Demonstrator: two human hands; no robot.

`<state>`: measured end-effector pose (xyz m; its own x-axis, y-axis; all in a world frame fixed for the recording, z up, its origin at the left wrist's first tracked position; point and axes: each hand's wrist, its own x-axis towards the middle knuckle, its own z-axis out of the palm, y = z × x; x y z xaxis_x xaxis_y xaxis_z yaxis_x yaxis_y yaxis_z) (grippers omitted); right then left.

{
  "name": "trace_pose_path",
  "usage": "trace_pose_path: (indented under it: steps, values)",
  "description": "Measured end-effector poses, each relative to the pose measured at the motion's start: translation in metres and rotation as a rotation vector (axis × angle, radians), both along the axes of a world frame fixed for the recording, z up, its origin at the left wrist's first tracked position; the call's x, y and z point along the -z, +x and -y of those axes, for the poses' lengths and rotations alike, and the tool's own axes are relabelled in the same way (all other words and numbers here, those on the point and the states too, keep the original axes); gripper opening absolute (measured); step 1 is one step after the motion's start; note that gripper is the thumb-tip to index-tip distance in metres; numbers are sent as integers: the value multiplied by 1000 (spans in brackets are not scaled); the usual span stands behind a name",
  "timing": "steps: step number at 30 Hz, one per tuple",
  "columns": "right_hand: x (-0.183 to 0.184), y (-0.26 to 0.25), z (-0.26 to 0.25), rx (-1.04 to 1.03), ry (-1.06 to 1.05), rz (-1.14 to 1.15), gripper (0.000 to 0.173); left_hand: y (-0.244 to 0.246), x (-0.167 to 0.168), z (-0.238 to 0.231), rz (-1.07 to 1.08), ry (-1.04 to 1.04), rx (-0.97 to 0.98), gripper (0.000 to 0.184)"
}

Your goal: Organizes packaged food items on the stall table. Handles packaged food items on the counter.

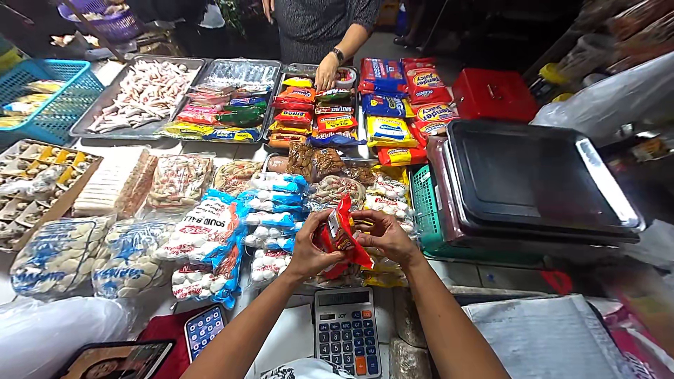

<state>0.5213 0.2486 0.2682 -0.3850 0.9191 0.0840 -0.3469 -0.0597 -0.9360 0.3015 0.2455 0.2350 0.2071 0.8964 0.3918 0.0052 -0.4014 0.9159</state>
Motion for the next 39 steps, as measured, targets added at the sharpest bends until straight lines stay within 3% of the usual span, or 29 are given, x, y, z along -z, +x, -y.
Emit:
trace_pose_path:
  steps: [4,7,10,12,15,17,18,20,21,25,26,29,30,32,35,39]
  values:
    - [0,-5,2,45,20,60,50,1,-2,0,-44,8,-46,87]
    - [-8,-8,3,68,-57,102,46,4,-16,-1,12,-153,-48,79]
    - [-11,-9,3,146,-163,130,43,11,-39,-6,230,-507,-64,62]
    - [-12,-11,3,178,-127,231,47,19,-50,-13,431,-673,-100,59]
    - [-1,-13,4,190,75,328,68,27,-53,-22,702,-783,-71,57]
    - [3,-14,5,218,156,367,82,30,-61,-22,866,-851,-37,40]
    - [4,-15,5,238,190,372,82,29,-64,-22,942,-872,13,46]
    - [8,-15,6,283,286,347,71,19,-59,-23,1015,-837,225,83]
    - [12,-16,5,308,350,343,64,14,-60,-25,1000,-841,242,93]
    - [18,-17,5,404,472,348,47,-4,-59,-20,613,-864,216,112]
    - [18,-17,5,422,476,333,47,-9,-56,-19,527,-873,224,105]
    - [19,-17,2,469,461,298,43,-11,-58,-21,483,-976,114,32]
    - [19,-17,2,486,441,311,40,-8,-57,-24,481,-1015,42,20]
    - [21,-16,2,570,394,430,32,-6,-51,-32,505,-1038,-68,15]
    - [20,-10,-2,752,327,673,23,-5,-44,-69,528,-905,-128,17]
    - [15,-6,-3,816,270,719,18,14,-63,-150,590,-830,-90,24]
